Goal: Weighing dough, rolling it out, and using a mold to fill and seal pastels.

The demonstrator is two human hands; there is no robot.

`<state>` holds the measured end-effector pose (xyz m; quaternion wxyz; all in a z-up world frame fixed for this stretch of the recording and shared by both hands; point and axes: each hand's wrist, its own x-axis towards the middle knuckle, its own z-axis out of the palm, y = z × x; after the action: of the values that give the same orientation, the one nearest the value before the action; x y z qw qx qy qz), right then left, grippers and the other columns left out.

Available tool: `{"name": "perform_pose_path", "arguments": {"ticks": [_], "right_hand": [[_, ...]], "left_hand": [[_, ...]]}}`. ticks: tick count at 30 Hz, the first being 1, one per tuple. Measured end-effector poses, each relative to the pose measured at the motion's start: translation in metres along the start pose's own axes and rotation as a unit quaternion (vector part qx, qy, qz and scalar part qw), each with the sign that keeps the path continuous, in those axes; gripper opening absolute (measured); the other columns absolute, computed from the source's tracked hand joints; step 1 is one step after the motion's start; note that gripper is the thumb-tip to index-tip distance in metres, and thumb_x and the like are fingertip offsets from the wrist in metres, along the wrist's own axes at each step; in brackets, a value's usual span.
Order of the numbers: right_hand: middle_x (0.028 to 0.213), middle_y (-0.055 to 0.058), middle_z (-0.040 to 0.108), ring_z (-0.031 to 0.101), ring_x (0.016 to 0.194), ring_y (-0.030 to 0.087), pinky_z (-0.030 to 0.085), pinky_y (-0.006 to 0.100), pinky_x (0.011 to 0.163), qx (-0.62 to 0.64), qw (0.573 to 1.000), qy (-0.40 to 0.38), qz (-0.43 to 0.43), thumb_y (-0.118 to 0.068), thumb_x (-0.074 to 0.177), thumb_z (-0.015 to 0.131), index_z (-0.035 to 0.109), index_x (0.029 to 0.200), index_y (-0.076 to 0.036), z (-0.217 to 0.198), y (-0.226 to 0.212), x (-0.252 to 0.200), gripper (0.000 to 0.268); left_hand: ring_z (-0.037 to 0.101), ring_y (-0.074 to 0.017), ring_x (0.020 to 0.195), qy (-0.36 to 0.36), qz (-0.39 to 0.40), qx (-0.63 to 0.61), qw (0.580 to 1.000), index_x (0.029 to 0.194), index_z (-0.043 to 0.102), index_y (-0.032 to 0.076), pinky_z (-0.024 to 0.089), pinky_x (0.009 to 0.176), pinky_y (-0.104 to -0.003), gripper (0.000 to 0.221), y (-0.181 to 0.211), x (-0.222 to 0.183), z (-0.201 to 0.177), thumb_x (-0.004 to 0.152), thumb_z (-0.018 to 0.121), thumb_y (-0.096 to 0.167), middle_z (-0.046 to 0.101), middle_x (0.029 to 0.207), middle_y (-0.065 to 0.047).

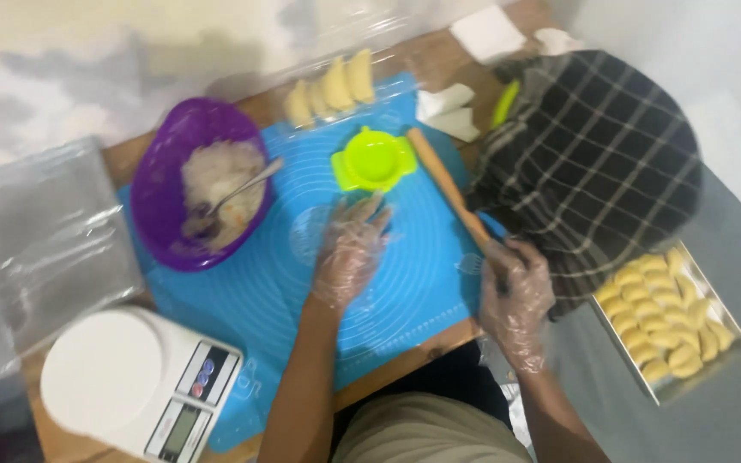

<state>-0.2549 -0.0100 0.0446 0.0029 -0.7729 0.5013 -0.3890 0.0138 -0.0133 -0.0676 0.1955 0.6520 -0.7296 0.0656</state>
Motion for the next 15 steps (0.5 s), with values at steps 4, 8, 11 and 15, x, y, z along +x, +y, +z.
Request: {"name": "perform_pose_path", "arguments": {"ticks": [4,8,11,15], "right_hand": [[0.117,0.008,0.065,0.071,0.106,0.029,0.06,0.041,0.088,0.032,0.999,0.023,-0.006,-0.002,0.083,0.079,0.075,0.111,-0.017,-0.018,-0.006,-0.001,0.032],[0.107,0.01,0.068,0.072,0.098,0.032,0.061,0.041,0.083,0.051,0.995,0.072,-0.038,0.0,0.085,0.076,0.078,0.106,-0.013,-0.032,0.005,-0.01,0.025],[0.106,0.008,0.07,0.072,0.096,0.027,0.06,0.039,0.08,0.044,0.996,0.069,-0.027,0.003,0.085,0.075,0.079,0.106,-0.013,-0.046,0.008,-0.01,0.026],[0.097,0.012,0.071,0.072,0.09,0.03,0.059,0.039,0.077,0.143,0.987,0.073,-0.002,0.005,0.088,0.072,0.078,0.098,-0.006,-0.044,0.006,-0.02,0.016]], "left_hand": [[0.044,-0.015,0.145,-0.041,0.024,-0.031,0.998,0.145,0.058,0.027,0.021,0.126,-0.047,0.045,-0.004,-0.013,0.037,0.102,0.054,0.038,0.052,0.154,0.0],[0.05,-0.0196,0.139,-0.207,0.009,-0.007,0.978,0.145,0.057,0.03,0.024,0.122,-0.049,0.046,0.024,0.018,-0.047,0.104,0.047,0.046,0.055,0.151,-0.002],[0.048,-0.0255,0.143,-0.206,0.022,0.029,0.978,0.146,0.056,0.029,0.033,0.118,-0.052,0.058,0.049,0.028,-0.095,0.092,0.064,0.048,0.049,0.157,-0.006],[0.043,-0.0344,0.146,-0.264,-0.01,0.049,0.963,0.151,0.05,0.025,0.033,0.114,-0.058,0.064,0.072,0.021,-0.121,0.094,0.059,0.054,0.04,0.162,-0.014]]}}
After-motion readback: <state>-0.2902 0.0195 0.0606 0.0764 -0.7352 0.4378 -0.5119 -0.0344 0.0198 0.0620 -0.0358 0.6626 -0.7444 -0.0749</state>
